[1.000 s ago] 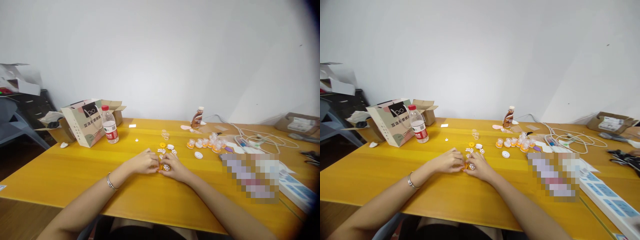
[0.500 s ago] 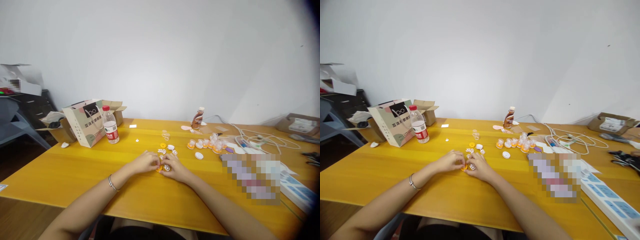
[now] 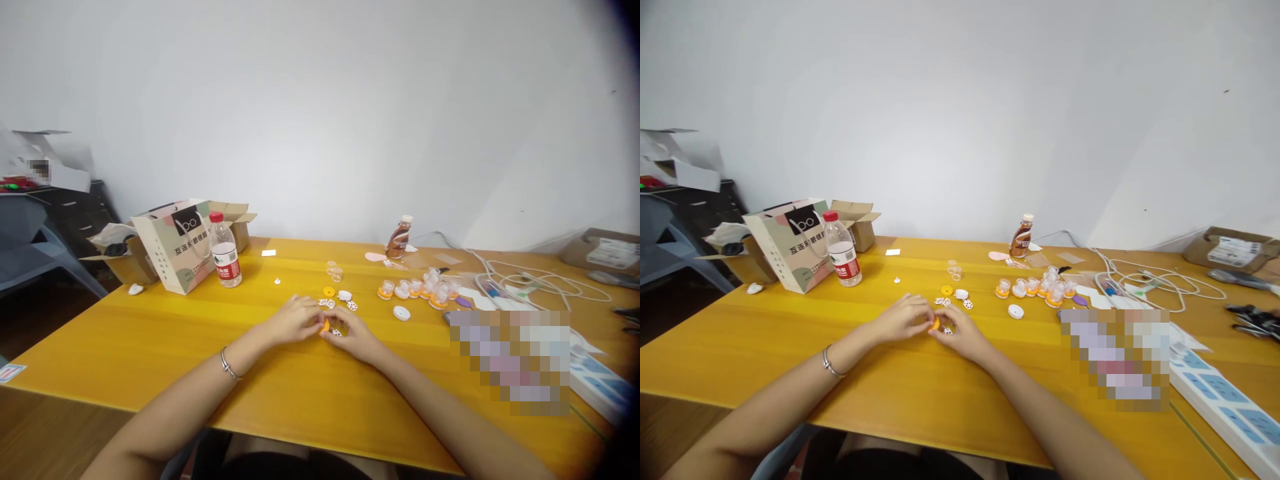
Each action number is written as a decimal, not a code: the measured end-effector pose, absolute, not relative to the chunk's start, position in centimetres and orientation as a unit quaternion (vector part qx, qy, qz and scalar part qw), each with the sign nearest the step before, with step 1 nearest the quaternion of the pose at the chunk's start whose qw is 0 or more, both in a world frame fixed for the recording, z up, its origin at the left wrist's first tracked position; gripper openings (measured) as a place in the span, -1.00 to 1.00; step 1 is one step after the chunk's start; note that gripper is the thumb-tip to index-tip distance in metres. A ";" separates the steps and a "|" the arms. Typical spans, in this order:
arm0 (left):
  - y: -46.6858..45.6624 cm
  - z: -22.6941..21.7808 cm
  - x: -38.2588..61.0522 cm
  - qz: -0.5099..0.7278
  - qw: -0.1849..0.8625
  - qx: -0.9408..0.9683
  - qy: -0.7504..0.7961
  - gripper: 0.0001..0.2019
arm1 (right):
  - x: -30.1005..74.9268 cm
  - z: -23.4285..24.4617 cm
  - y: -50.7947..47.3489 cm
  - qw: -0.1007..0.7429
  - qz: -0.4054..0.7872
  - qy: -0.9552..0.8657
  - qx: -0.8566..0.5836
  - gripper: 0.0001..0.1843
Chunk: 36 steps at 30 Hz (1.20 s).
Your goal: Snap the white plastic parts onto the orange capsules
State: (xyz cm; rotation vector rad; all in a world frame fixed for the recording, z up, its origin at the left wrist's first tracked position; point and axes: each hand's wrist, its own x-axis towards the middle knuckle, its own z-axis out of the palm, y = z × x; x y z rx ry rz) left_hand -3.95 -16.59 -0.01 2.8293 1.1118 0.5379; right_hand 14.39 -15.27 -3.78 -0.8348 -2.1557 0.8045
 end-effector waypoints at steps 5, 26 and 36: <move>-16.1 1.1 -4.9 0.226 0.046 0.904 0.359 -0.81 | 13.8 -4.0 -15.0 0.394 0.544 -0.663 -0.331 -0.60; -14.1 0.5 -9.6 -0.007 0.131 0.868 0.480 -0.95 | 14.4 -3.7 -14.8 0.410 0.583 -0.588 -0.383 -0.60; -15.9 -0.6 -4.2 0.213 0.029 0.911 0.353 -0.86 | 14.4 -4.2 -14.6 0.410 0.636 -0.539 -0.370 -0.56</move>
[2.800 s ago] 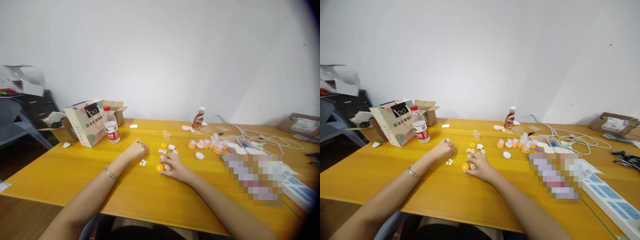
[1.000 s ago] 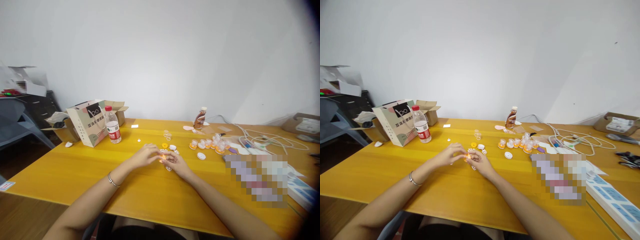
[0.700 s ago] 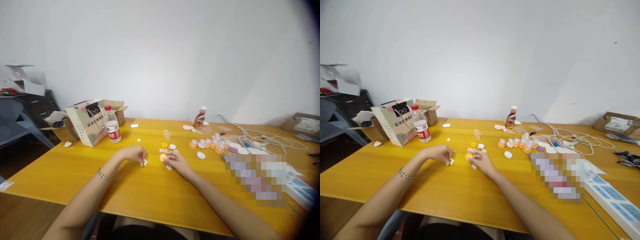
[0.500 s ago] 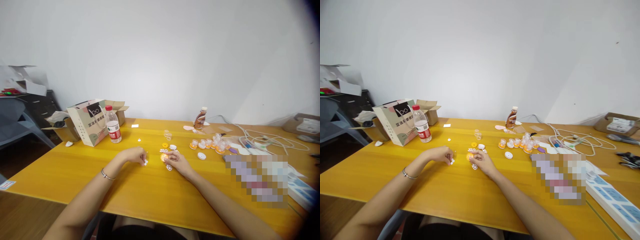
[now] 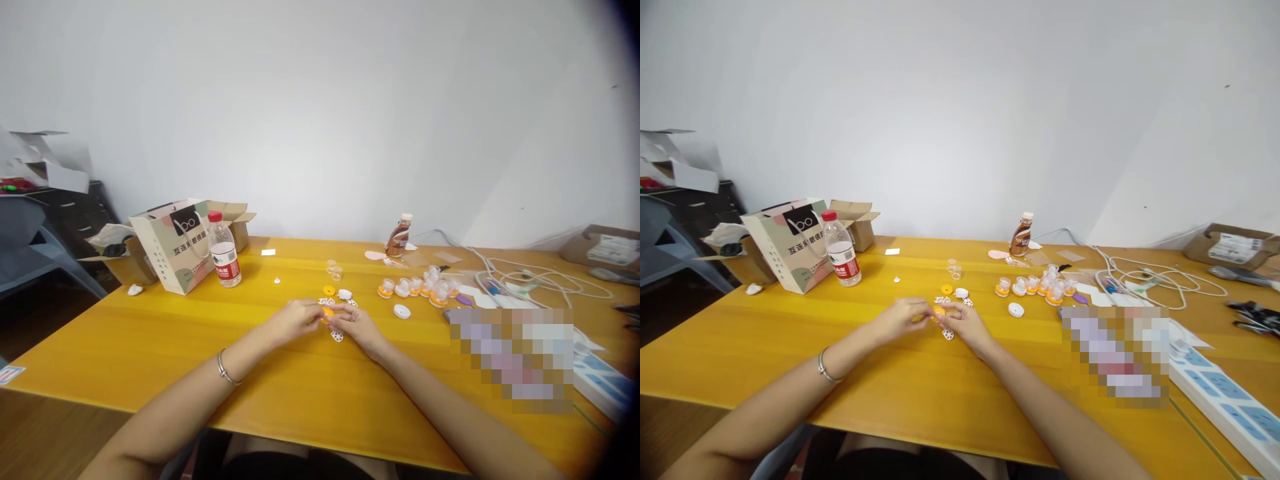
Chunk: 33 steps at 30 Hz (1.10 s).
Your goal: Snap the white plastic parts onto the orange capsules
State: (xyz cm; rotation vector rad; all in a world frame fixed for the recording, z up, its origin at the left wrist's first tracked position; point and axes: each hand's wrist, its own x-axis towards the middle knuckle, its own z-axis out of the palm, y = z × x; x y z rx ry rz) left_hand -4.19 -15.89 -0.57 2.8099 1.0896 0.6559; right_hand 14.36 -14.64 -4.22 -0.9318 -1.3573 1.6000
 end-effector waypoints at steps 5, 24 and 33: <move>-16.0 -1.5 -3.6 0.204 -0.081 0.922 0.318 -0.76 | 14.6 -4.0 -14.8 0.406 0.665 -0.513 -0.362 -0.61; -16.6 -0.5 -4.0 0.270 0.023 0.899 0.344 -0.81 | 14.9 -3.5 -14.7 0.430 0.682 -0.472 -0.356 -0.67; -12.6 -0.1 -10.4 0.102 0.257 0.874 0.400 -0.90 | 15.1 -3.9 -14.3 0.435 0.665 -0.484 -0.366 -0.64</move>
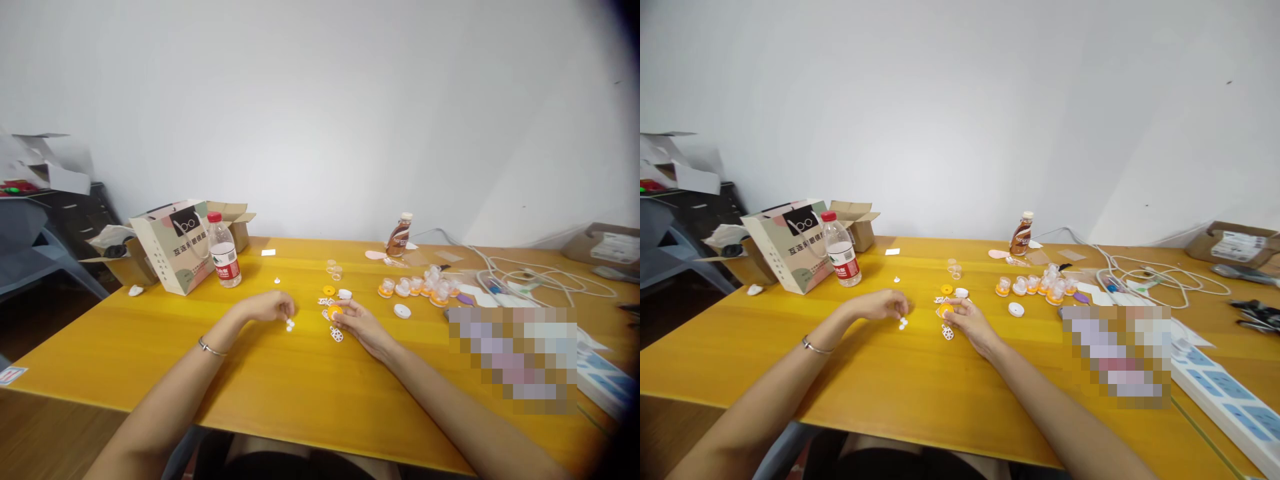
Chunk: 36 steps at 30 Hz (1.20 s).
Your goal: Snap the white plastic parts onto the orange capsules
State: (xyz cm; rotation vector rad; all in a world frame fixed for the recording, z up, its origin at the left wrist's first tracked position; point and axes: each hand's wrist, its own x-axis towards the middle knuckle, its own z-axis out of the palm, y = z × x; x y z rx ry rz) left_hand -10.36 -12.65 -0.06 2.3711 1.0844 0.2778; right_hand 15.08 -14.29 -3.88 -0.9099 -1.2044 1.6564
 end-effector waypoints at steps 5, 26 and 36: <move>-12.4 -0.8 -10.3 0.084 0.287 0.876 0.380 -0.86 | 15.1 -3.9 -14.3 0.417 0.660 -0.505 -0.369 -0.64; -14.2 -1.0 -6.5 0.307 0.224 0.814 0.440 -0.80 | 14.7 -3.8 -14.9 0.394 0.619 -0.568 -0.371 -0.60; -15.3 -1.3 -4.1 0.426 0.529 0.603 0.419 -0.67 | 14.6 -4.0 -14.8 0.387 0.609 -0.584 -0.371 -0.60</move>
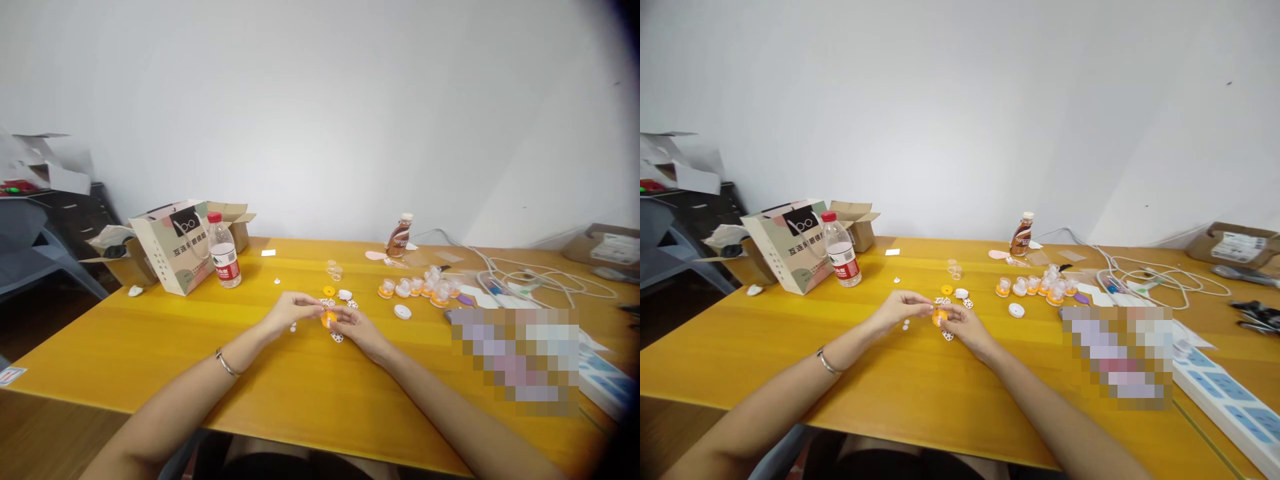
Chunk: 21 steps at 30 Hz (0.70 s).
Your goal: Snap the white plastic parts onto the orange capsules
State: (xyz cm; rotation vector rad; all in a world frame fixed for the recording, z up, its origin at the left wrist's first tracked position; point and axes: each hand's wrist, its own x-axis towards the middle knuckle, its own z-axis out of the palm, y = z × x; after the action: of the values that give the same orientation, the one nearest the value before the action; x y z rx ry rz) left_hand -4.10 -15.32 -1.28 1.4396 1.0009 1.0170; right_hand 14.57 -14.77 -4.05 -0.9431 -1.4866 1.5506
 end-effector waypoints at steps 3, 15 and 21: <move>-15.4 -1.2 -3.8 0.427 0.495 0.633 0.414 -0.71 | 14.5 -4.0 -14.9 0.388 0.610 -0.586 -0.366 -0.59; -15.5 -1.5 -3.2 0.379 0.259 0.773 0.437 -0.90 | 13.8 -4.1 -15.5 0.395 0.600 -0.592 -0.364 -0.53; -15.1 -2.2 -3.0 0.382 0.332 0.748 0.429 -0.89 | 13.8 -3.9 -15.8 0.395 0.600 -0.603 -0.347 -0.52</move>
State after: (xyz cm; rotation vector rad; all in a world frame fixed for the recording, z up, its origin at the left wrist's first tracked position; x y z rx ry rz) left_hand -3.04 -15.14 -2.19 1.9557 1.1217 0.9984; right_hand 13.83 -15.77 -3.95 -0.8788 -1.5296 1.5219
